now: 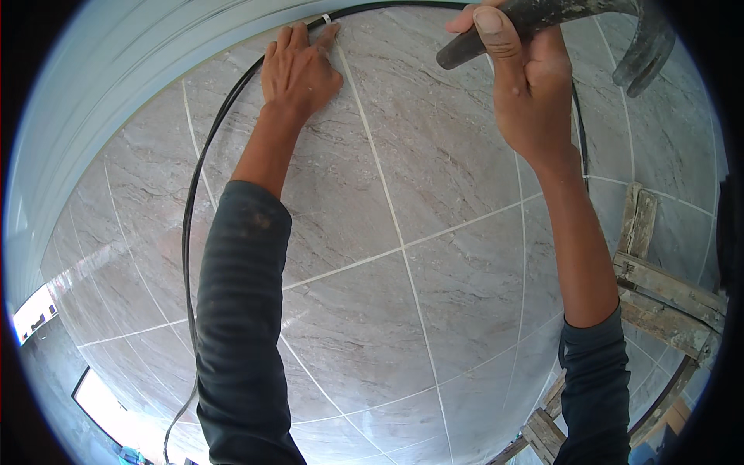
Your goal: The person installs a black cable along the edge of a tiled wall and ceiling using a hammer and cable clips, hammering clips into the wall to secure the cable in place.
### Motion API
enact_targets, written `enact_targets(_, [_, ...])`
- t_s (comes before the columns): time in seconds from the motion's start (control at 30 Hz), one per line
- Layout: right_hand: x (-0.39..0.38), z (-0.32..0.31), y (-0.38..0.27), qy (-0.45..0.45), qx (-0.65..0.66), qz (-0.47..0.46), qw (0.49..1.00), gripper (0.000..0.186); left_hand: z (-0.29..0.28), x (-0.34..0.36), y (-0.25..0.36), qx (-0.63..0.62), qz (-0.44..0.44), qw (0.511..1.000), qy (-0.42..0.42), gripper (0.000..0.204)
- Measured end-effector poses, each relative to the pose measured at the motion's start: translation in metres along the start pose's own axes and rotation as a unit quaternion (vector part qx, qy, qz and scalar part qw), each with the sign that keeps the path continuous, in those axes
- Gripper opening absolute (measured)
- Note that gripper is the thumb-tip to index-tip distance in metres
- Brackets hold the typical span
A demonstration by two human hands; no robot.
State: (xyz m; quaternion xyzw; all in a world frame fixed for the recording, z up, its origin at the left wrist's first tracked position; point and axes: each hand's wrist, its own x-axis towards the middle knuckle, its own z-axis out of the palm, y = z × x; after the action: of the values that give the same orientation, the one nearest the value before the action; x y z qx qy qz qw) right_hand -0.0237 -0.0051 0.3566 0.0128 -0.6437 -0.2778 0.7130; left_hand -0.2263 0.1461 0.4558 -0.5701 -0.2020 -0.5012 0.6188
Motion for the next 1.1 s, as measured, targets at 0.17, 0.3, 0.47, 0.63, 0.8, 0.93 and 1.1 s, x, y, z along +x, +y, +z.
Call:
enact_targets(0.17, [-0.008, 0.006, -0.002, 0.007, 0.015, 0.016, 1.0, 0.024, 0.004, 0.0, 0.003, -0.027, -0.044, 0.998, 0.021, 0.055])
enact_targets(0.3, [-0.013, 0.004, -0.006, -0.017, -0.025, 0.075, 0.997, 0.025, 0.002, 0.002, 0.001, -0.036, -0.051, 0.998, 0.028, 0.049])
enact_targets(0.47, [-0.022, 0.008, 0.001, -0.1, -0.237, 0.059, 0.965, 0.051, -0.009, -0.007, 0.004, -0.047, -0.022, 0.999, 0.011, 0.04])
enact_targets(0.63, [-0.008, 0.033, 0.013, -0.158, -0.277, 0.173, 0.932, 0.054, -0.006, 0.007, -0.021, -0.021, -0.027, 0.992, 0.121, 0.027])
enact_targets(0.8, [0.0, 0.062, 0.041, -0.172, -0.295, 0.253, 0.905, 0.056, 0.012, 0.02, -0.032, -0.038, -0.052, 0.992, 0.111, 0.02])
enact_targets(0.93, [-0.002, 0.074, 0.05, -0.135, -0.286, 0.224, 0.922, 0.056, 0.013, 0.022, -0.03, -0.05, -0.051, 0.992, 0.101, 0.019])
enact_targets(1.1, [0.001, 0.085, 0.06, -0.142, -0.324, 0.253, 0.9, 0.057, 0.013, 0.023, -0.034, -0.038, -0.038, 0.993, 0.106, 0.02])
